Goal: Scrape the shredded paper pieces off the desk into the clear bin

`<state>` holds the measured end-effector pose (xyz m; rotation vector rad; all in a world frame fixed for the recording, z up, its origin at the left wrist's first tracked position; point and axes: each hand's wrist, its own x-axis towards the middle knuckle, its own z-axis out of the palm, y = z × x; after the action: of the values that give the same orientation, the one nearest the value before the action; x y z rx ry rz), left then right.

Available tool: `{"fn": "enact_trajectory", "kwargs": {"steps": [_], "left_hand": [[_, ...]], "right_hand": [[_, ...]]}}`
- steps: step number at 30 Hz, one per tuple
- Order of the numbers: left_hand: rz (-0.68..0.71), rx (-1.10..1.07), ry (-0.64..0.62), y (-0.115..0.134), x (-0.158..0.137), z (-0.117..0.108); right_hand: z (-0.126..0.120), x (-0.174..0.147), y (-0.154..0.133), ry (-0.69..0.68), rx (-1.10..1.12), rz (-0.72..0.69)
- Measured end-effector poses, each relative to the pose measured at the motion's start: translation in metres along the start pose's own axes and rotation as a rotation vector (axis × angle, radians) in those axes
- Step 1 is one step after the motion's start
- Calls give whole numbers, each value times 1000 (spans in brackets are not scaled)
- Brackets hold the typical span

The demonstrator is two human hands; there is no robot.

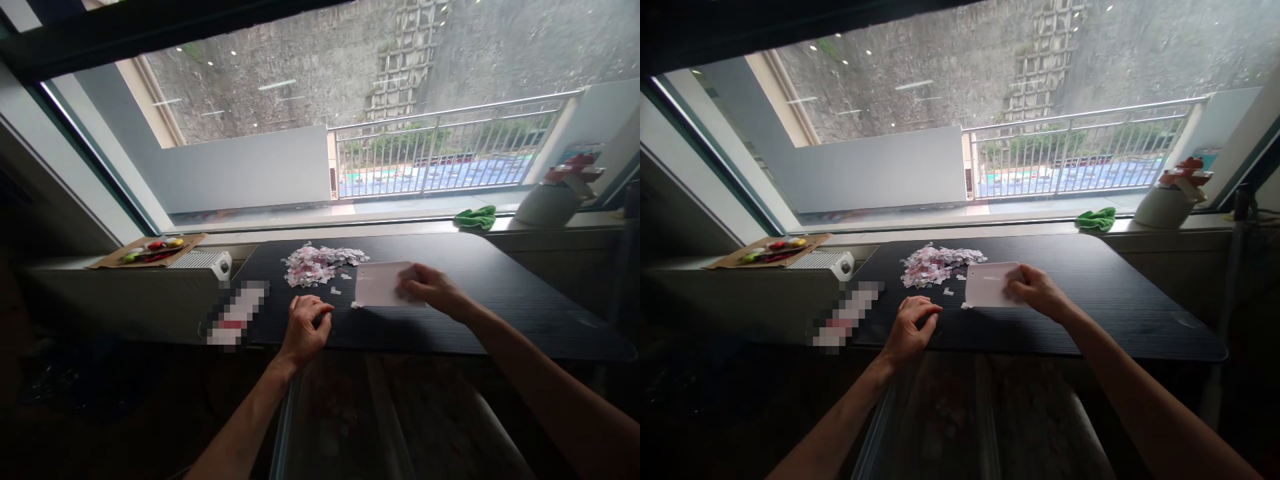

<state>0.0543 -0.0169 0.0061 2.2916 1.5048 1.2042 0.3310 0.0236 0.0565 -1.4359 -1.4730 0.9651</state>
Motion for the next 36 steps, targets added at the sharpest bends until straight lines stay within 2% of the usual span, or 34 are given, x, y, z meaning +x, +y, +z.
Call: {"fn": "enact_trajectory", "kwargs": {"steps": [4,7,12,17,22,29,32,36], "left_hand": [[11,-10,4,1,1,-1],[12,-1,-5,1,1,-1],[-2,18,-31,3,0,-1],[1,35,-58,4,0,-2],[-2,36,-60,5,0,-2],[-17,29,-47,6,1,-1],[-22,31,-27,6,1,-1],[-40,18,-35,7,1,-2]], "right_hand": [[-9,-7,-7,78,-30,52],[-9,-6,-9,73,-85,64],[-10,-7,-10,116,-266,18],[-7,-13,-11,78,-205,-36],[-2,-14,-13,115,-232,-95],[31,-2,-20,15,-10,-122],[37,0,-22,-4,-58,-119],[26,-6,-26,1,-144,-121]]}}
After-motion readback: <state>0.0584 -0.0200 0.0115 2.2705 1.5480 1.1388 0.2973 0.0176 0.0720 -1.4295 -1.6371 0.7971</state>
